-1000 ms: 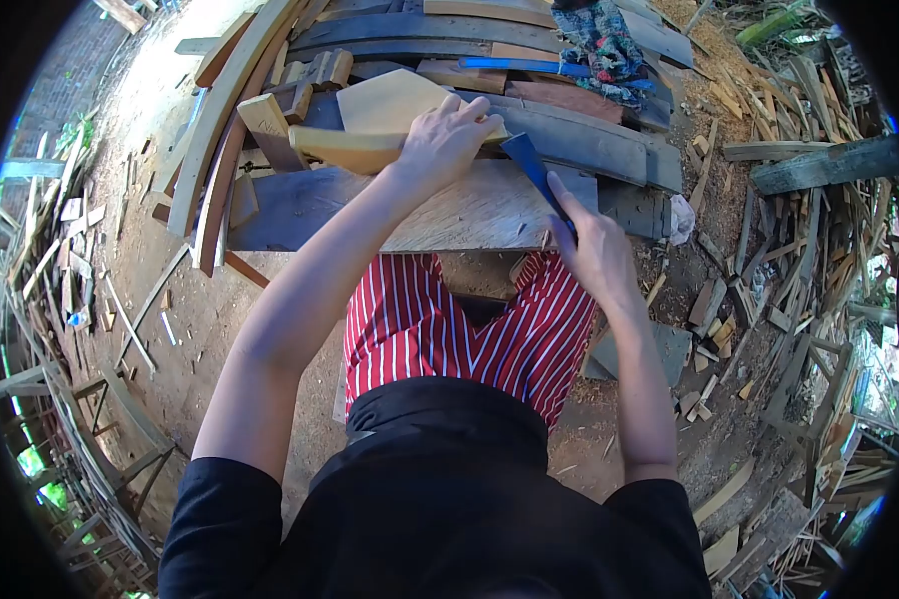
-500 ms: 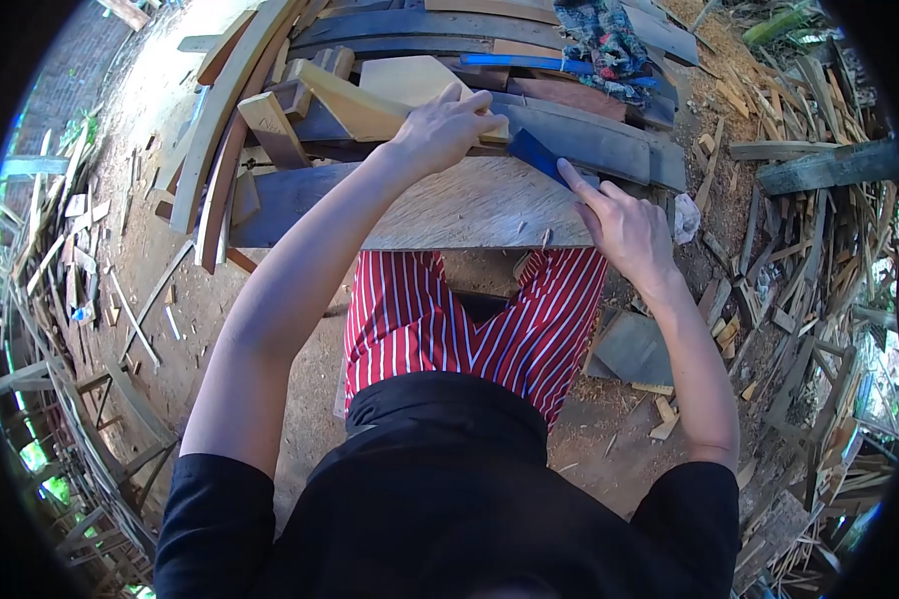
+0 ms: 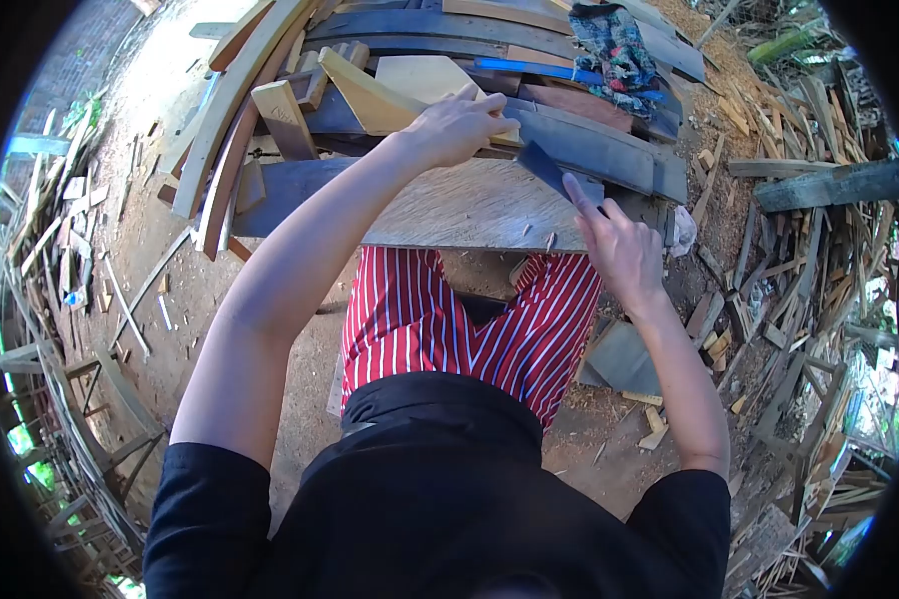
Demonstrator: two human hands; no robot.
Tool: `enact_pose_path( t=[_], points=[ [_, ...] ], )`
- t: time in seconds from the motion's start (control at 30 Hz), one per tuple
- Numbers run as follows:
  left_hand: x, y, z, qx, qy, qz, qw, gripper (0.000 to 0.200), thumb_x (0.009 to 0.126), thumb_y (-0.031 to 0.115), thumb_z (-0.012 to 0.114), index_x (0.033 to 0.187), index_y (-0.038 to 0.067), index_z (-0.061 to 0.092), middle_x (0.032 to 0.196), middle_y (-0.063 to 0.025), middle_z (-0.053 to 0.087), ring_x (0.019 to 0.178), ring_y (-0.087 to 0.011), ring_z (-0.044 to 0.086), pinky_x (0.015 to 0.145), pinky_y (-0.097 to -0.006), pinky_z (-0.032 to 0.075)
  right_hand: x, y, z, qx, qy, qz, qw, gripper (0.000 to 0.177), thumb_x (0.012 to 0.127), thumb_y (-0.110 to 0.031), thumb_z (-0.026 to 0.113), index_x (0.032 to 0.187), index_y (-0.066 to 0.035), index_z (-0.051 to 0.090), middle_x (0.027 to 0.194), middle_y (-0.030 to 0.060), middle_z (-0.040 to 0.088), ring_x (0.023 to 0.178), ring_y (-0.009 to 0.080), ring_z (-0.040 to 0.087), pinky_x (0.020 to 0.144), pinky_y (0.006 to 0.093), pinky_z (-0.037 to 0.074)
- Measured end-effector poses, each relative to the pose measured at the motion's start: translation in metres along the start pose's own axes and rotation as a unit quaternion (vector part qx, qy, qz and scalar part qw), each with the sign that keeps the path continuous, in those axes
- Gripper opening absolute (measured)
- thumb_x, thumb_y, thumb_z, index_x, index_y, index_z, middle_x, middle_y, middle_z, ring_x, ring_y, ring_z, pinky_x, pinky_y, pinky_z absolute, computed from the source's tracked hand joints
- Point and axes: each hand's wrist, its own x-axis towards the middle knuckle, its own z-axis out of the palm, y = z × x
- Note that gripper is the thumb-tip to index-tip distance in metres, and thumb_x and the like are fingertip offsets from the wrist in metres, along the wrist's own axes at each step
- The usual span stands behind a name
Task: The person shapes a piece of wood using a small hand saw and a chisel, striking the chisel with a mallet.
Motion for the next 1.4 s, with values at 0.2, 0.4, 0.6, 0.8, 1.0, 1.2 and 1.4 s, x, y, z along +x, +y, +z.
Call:
enact_pose_path(
  t=[0.2, 0.4, 0.6, 0.8, 1.0, 1.2, 1.4],
  points=[
    [0.003, -0.005, -0.003, -0.026, 0.025, 0.029, 0.999, 0.046, 0.089, 0.013, 0.060, 0.133, 0.023, 0.053, 0.117, -0.0024, 0.052, 0.107, -0.0275, 0.054, 0.097, -0.0374, 0.050, -0.017, 0.032, 0.004, 0.102, -0.007, 0.079, 0.992, 0.055, 0.091, -0.018, 0.063, 0.144, -0.023, 0.047, 0.084, 0.0146, 0.067, 0.065, 0.0345, 0.068, 0.058, 0.0436, 0.056],
    [-0.028, -0.010, -0.033, 0.058, 0.001, 0.151, 0.987, 0.021, 0.089, 0.017, 0.057, 0.108, 0.027, 0.060, 0.111, 0.0024, 0.056, 0.108, -0.0223, 0.058, 0.091, -0.0341, 0.054, -0.033, 0.004, 0.011, 0.280, -0.035, 0.124, 0.951, 0.054, 0.096, -0.024, 0.058, 0.147, -0.021, 0.043, 0.087, 0.0232, 0.068, 0.076, 0.0376, 0.069, 0.067, 0.0453, 0.053],
    [-0.085, -0.024, -0.030, 0.083, 0.029, 0.232, 0.969, 0.030, 0.081, 0.015, 0.064, 0.108, 0.027, 0.061, 0.109, 0.0023, 0.056, 0.107, -0.0185, 0.058, 0.095, -0.0329, 0.052, -0.031, -0.038, 0.001, 0.464, -0.086, 0.222, 0.853, 0.055, 0.097, -0.022, 0.056, 0.148, -0.010, 0.039, 0.106, 0.0314, 0.065, 0.099, 0.0428, 0.066, 0.083, 0.0454, 0.052],
    [-0.116, -0.009, -0.027, -0.059, 0.053, 0.166, 0.983, 0.043, 0.082, 0.013, 0.065, 0.123, 0.021, 0.057, 0.115, -0.0015, 0.056, 0.109, -0.0232, 0.057, 0.101, -0.0355, 0.048, -0.017, -0.064, 0.012, 0.471, -0.008, 0.164, 0.867, 0.057, 0.099, -0.020, 0.054, 0.150, -0.008, 0.033, 0.122, 0.0299, 0.061, 0.113, 0.0399, 0.062, 0.094, 0.0419, 0.048],
    [-0.084, 0.003, 0.013, -0.355, 0.333, -0.219, 0.846, 0.081, 0.080, 0.011, 0.069, 0.150, 0.013, 0.028, 0.136, -0.0202, 0.039, 0.122, -0.0341, 0.048, 0.105, -0.0434, 0.043, 0.002, -0.088, 0.012, 0.453, 0.013, 0.175, 0.874, 0.053, 0.099, -0.017, 0.052, 0.149, -0.006, 0.036, 0.123, 0.0294, 0.060, 0.110, 0.0418, 0.063, 0.091, 0.0422, 0.049],
    [-0.030, -0.007, 0.042, -0.398, 0.413, -0.342, 0.745, 0.087, 0.082, 0.004, 0.063, 0.154, 0.010, 0.015, 0.144, -0.0200, 0.035, 0.132, -0.0343, 0.040, 0.111, -0.0426, 0.036, 0.013, -0.111, 0.018, 0.458, 0.023, 0.170, 0.872, 0.056, 0.099, -0.018, 0.052, 0.149, -0.004, 0.032, 0.116, 0.0308, 0.062, 0.099, 0.0451, 0.064, 0.081, 0.0474, 0.053],
    [-0.017, 0.006, 0.045, -0.387, 0.481, -0.388, 0.684, 0.092, 0.078, -0.006, 0.059, 0.155, 0.010, 0.012, 0.148, -0.0208, 0.032, 0.136, -0.0364, 0.032, 0.115, -0.0436, 0.028, 0.046, -0.099, 0.027, 0.473, -0.035, 0.212, 0.855, 0.052, 0.099, -0.019, 0.050, 0.146, -0.002, 0.038, 0.111, 0.0323, 0.063, 0.094, 0.0464, 0.064, 0.078, 0.0492, 0.052]
  ],
)
